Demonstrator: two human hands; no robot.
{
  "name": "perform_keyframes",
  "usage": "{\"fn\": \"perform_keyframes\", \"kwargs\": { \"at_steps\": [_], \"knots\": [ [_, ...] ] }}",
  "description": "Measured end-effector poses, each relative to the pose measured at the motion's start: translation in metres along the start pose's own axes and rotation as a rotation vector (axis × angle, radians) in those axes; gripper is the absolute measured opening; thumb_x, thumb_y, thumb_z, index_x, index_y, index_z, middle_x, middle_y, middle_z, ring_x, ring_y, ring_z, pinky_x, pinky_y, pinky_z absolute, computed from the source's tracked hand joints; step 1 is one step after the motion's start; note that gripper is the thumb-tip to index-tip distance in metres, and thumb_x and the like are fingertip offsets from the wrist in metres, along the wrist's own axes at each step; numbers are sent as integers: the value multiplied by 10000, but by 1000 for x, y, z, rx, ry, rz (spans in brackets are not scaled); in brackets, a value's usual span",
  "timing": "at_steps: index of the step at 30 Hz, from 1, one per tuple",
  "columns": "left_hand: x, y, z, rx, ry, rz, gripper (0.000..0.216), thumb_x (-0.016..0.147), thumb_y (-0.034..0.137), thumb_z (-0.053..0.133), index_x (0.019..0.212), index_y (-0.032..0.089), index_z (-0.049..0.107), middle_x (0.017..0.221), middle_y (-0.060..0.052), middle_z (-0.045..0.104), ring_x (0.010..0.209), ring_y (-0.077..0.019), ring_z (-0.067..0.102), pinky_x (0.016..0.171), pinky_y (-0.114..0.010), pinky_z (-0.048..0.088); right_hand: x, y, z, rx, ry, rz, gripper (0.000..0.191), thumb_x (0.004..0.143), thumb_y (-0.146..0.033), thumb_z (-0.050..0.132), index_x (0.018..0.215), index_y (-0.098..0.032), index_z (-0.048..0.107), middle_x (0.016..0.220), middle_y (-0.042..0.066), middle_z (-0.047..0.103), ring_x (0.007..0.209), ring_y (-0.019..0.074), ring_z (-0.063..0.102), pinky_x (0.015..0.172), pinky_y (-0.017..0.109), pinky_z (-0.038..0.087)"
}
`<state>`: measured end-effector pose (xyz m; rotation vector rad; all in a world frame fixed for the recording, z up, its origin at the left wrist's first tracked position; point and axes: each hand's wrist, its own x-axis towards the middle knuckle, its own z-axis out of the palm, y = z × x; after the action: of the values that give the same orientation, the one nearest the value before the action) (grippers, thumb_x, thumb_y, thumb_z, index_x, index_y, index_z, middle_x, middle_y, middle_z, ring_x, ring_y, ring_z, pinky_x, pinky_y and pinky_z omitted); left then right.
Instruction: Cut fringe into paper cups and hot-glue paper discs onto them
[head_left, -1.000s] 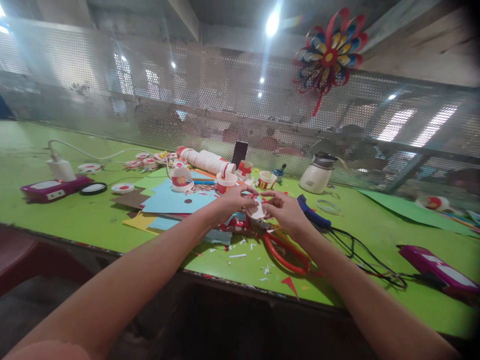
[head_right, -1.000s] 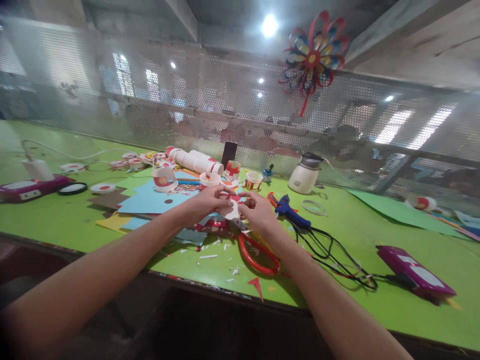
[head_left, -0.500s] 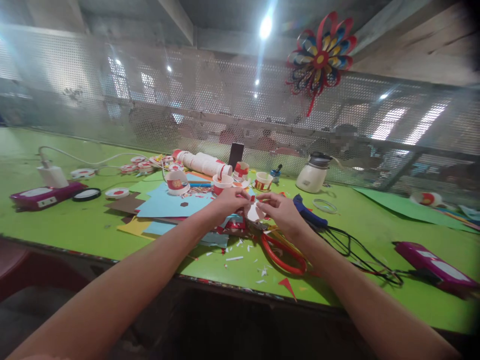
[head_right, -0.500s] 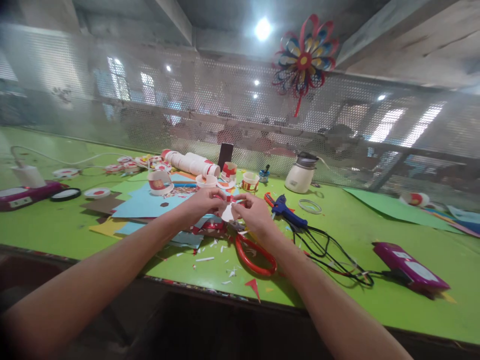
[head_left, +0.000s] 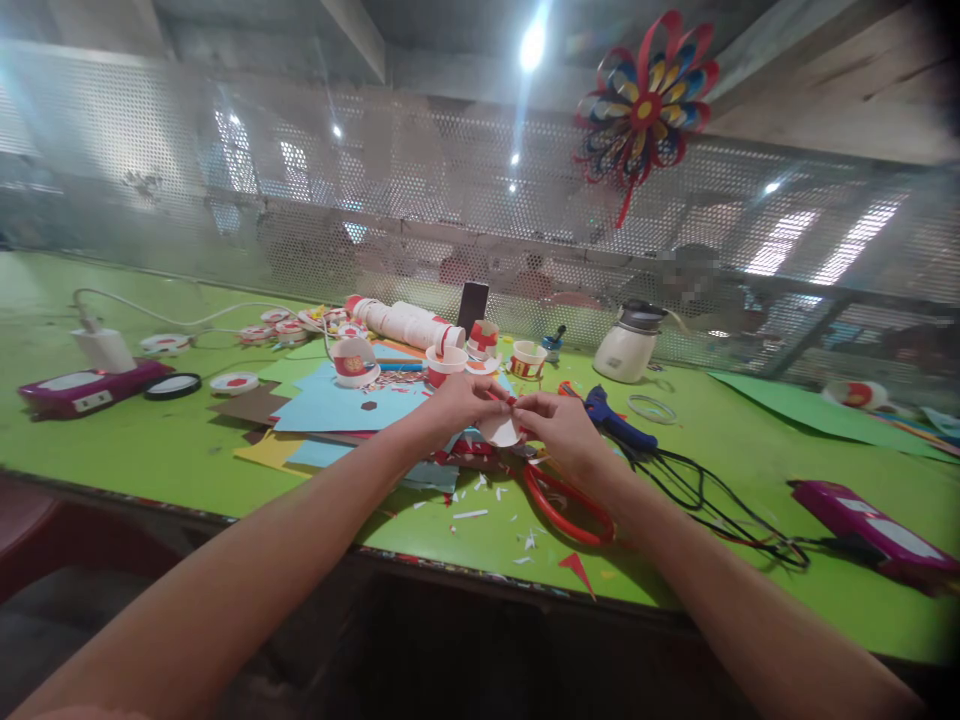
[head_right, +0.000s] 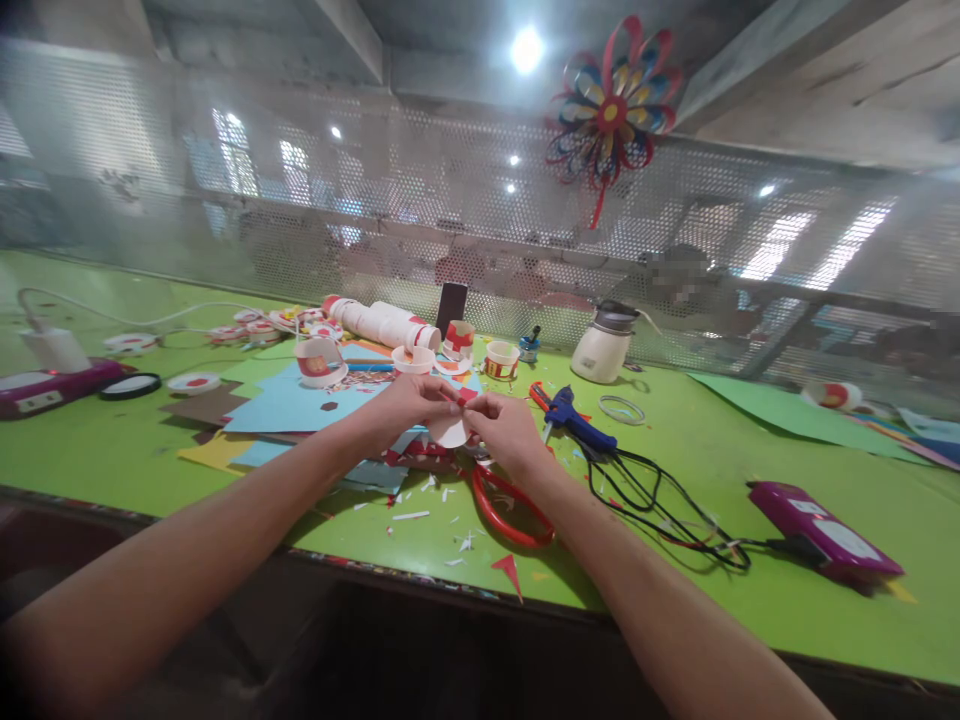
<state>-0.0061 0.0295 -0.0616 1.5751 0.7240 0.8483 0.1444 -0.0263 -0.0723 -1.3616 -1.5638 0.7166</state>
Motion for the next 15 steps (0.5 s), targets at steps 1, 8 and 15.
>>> {"fn": "perform_keyframes", "kwargs": {
  "at_steps": [1, 8, 15],
  "knots": [
    [0, 0, 0, -8, 2, -6, 110, 645, 145, 668, 747, 110, 647, 569, 8, 590, 524, -91, 526, 544, -224, 398, -1, -1, 0, 7, -3, 6, 171, 875, -252, 558, 773, -121, 599, 668, -41, 595, 538, 76, 561, 536, 234, 485],
    [-1, 0, -1, -40, 24, -48, 112, 647, 126, 666, 756, 108, 650, 599, -14, 614, 519, -89, 534, 525, -223, 391, -2, -10, 0, 79, -2, 44, 84, 810, -202, 601, 764, -134, 616, 597, -43, 596, 496, 77, 561, 542, 248, 511],
    [1, -3, -2, -66, 22, -38, 72, 637, 96, 670, 705, 101, 647, 608, -25, 625, 531, -87, 546, 521, -212, 389, 0, -11, -6, -12, 130, -119, 166, 733, -251, 598, 844, -139, 650, 725, 56, 678, 617, 156, 621, 613, 328, 523]
  ]
}}
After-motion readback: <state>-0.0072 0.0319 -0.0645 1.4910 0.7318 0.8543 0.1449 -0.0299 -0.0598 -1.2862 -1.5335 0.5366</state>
